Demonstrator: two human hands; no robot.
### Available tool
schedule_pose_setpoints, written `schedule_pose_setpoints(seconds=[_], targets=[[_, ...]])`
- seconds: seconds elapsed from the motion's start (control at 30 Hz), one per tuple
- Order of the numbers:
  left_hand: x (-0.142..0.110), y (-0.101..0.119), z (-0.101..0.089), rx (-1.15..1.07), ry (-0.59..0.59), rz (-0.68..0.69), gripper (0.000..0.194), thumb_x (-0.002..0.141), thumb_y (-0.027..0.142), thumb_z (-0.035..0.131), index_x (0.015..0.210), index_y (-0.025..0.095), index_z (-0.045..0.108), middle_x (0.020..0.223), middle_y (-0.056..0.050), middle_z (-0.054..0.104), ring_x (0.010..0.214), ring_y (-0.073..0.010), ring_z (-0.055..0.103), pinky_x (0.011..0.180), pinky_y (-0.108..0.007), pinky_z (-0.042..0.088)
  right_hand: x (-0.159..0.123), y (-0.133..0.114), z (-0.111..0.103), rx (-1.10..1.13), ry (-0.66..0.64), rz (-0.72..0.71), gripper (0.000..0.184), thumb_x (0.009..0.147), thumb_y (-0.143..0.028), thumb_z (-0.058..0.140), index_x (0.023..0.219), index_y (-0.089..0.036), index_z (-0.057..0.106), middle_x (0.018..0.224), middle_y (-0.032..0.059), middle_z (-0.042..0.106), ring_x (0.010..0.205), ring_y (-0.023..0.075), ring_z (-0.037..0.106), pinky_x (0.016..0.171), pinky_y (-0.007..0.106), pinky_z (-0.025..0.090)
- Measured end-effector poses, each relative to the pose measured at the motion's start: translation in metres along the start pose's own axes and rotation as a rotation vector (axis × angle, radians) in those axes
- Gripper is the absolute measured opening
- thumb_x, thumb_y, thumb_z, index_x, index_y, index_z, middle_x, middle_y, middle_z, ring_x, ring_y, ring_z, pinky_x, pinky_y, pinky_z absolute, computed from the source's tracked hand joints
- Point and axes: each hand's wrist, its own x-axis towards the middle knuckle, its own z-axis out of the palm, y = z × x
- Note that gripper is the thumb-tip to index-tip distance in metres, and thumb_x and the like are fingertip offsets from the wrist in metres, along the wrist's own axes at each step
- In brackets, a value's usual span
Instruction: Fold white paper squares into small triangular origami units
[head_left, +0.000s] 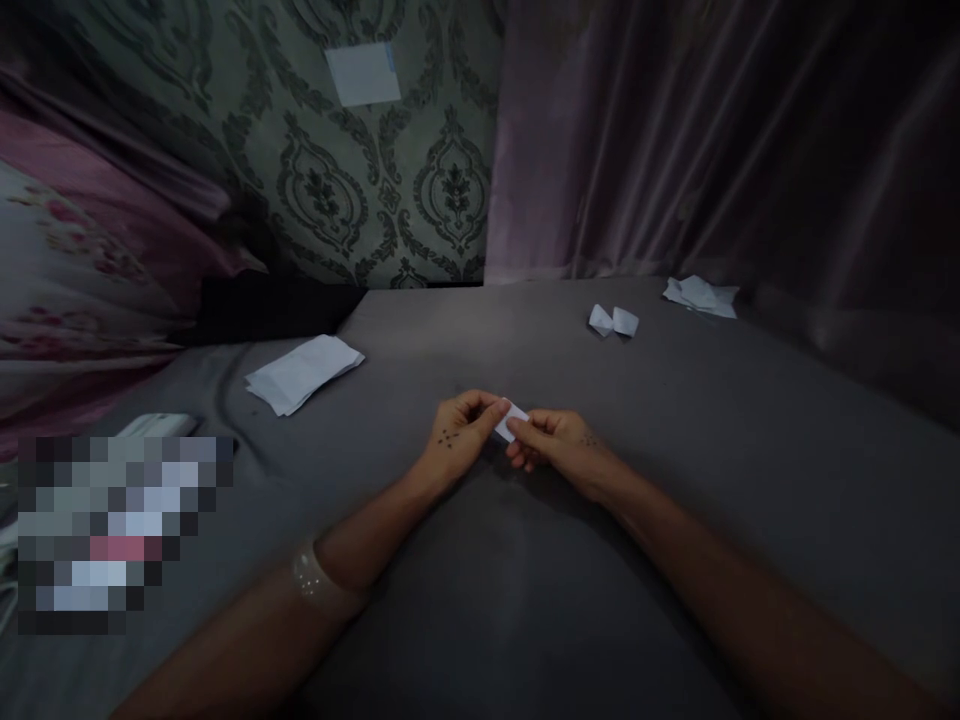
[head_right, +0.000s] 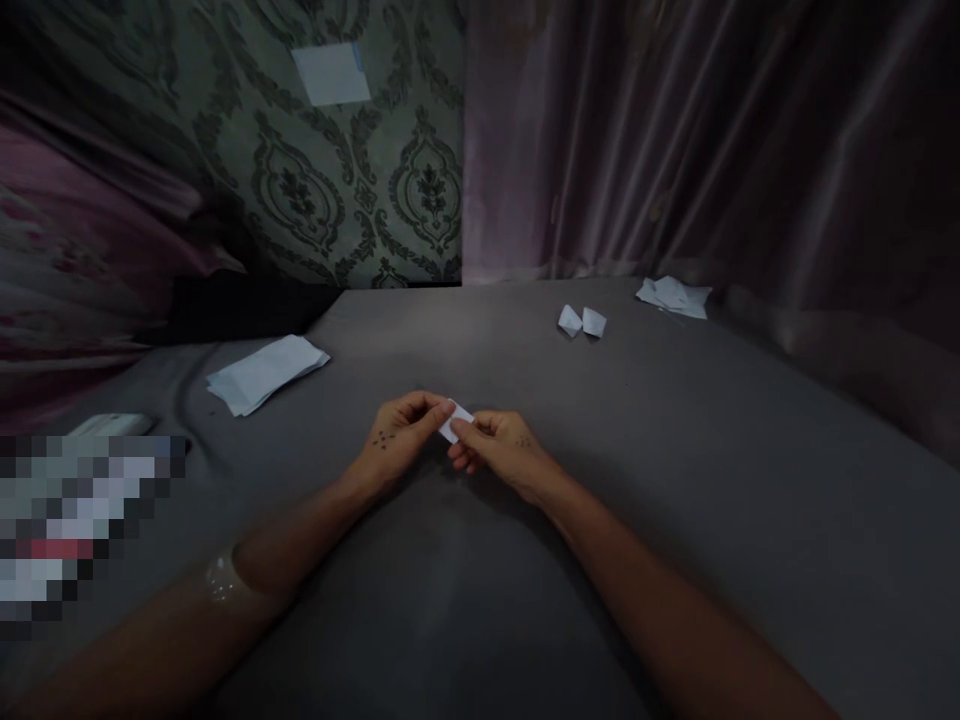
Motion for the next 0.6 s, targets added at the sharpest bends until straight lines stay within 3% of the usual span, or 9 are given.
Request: schedule_pose_setpoints(seconds=[0.13, 0.3, 0.6], targets=[[0.0006, -0.0035, 0.0011, 0.046, -0.060, 0.035, 0.027, 0.082, 0.040, 0.062, 0.075, 0.014, 0.061, 0.062, 0.001, 0.058, 0.056, -0.0088, 0.050, 0.055, -0.021, 0.039, 0.0004, 0.0003, 0.0021, 0.023, 0.033, -0.012, 0.035, 0.073, -0.047, 0.073, 0.064, -0.016, 0.061, 0.058, -0.0006, 0.062, 0.049, 0.0068, 0.054, 0.051, 0.021, 0.042], [-0.0008, -0.0044, 0.0027, -0.068, -0.107, 0.048, 0.030, 0.082, 0.043, 0.062, 0.076, 0.015, 0.057, 0.060, 0.002, 0.056, 0.054, -0.0080, 0.050, 0.054, -0.020, 0.040, -0.0020, -0.0007, 0.0058, 0.154, -0.043, 0.154, 0.037, 0.073, -0.051, 0.071, 0.072, -0.014, 0.065, 0.060, 0.0001, 0.063, 0.049, 0.0066, 0.054, 0.046, 0.019, 0.037], [-0.0024, 0.0007, 0.0030, -0.197, -0.138, -0.174, 0.028, 0.081, 0.040, 0.064, 0.073, 0.014, 0.058, 0.050, 0.004, 0.052, 0.045, -0.0060, 0.045, 0.046, -0.018, 0.030, -0.0033, 0.0001, 0.0081, 0.141, -0.066, 0.129, 0.038, 0.070, -0.051, 0.073, 0.068, -0.014, 0.065, 0.053, -0.0018, 0.059, 0.044, 0.0050, 0.048, 0.045, 0.019, 0.033]])
